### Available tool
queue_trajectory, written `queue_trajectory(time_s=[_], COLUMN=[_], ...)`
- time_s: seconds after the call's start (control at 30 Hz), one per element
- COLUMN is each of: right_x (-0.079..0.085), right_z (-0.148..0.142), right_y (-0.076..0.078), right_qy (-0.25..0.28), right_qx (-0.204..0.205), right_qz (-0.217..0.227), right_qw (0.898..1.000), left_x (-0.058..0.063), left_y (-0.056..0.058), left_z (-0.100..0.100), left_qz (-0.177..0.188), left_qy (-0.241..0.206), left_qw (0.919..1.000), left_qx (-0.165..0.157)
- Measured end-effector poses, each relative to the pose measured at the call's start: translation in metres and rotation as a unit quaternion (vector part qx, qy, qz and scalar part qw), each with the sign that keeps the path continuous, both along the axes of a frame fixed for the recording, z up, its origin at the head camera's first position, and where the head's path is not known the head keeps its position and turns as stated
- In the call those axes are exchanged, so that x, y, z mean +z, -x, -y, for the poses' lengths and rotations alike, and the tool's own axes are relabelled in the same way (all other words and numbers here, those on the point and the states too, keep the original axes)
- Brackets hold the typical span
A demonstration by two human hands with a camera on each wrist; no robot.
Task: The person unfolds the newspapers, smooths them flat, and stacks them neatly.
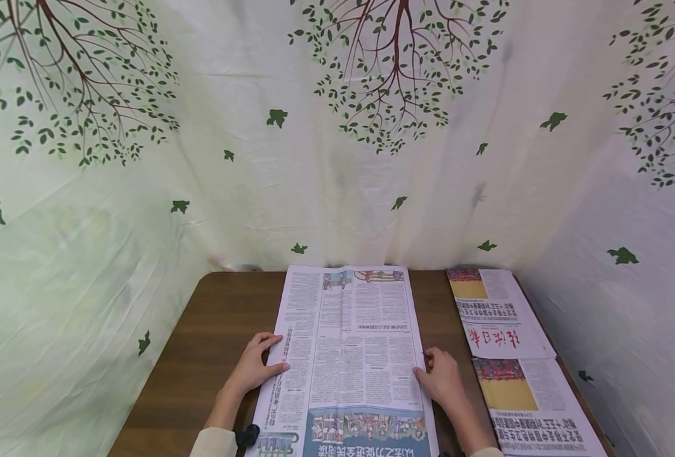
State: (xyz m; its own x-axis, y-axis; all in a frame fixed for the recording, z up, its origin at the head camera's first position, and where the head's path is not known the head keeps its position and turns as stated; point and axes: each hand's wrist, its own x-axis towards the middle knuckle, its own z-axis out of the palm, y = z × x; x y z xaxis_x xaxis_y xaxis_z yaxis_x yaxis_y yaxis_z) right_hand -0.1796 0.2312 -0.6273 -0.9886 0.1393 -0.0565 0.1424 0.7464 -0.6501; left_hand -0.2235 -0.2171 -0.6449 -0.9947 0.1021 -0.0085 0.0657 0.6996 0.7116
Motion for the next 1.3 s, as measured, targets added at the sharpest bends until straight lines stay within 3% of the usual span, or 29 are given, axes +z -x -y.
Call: queue_trajectory(time_s=[0.33, 0.63, 0.77, 0.93, 1.1, 1.3], right_x=[0.003, -0.005, -0.009, -0.014, -0.018, -0.022], right_z=[0.003, -0.016, -0.026, -0.031, -0.031, -0.029], right_y=[-0.025, -0.039, -0.044, -0.047, -0.048, -0.047], right_qy=[-0.011, 0.02, -0.028, -0.075, -0.077, -0.078], right_qx=[-0.005, 0.097, 0.128, 0.131, 0.13, 0.116], right_qz=[0.04, 0.016, -0.019, -0.059, -0.074, -0.076], right_qw=[0.999, 0.995, 0.991, 0.987, 0.986, 0.987], left_x=[0.0, -0.002, -0.003, 0.002, 0.008, 0.009], left_y=[0.0, 0.0, -0.004, -0.014, -0.025, -0.033], left_z=[-0.001, 0.001, -0.004, -0.021, -0.047, -0.079], left_qz=[-0.003, -0.011, -0.04, -0.095, -0.127, -0.098], left_qy=[0.008, 0.014, 0.042, 0.087, 0.089, 0.043], left_qw=[1.0, 0.9998, 0.9983, 0.9917, 0.9876, 0.992], left_qx=[0.001, -0.004, -0.004, -0.01, -0.028, -0.067])
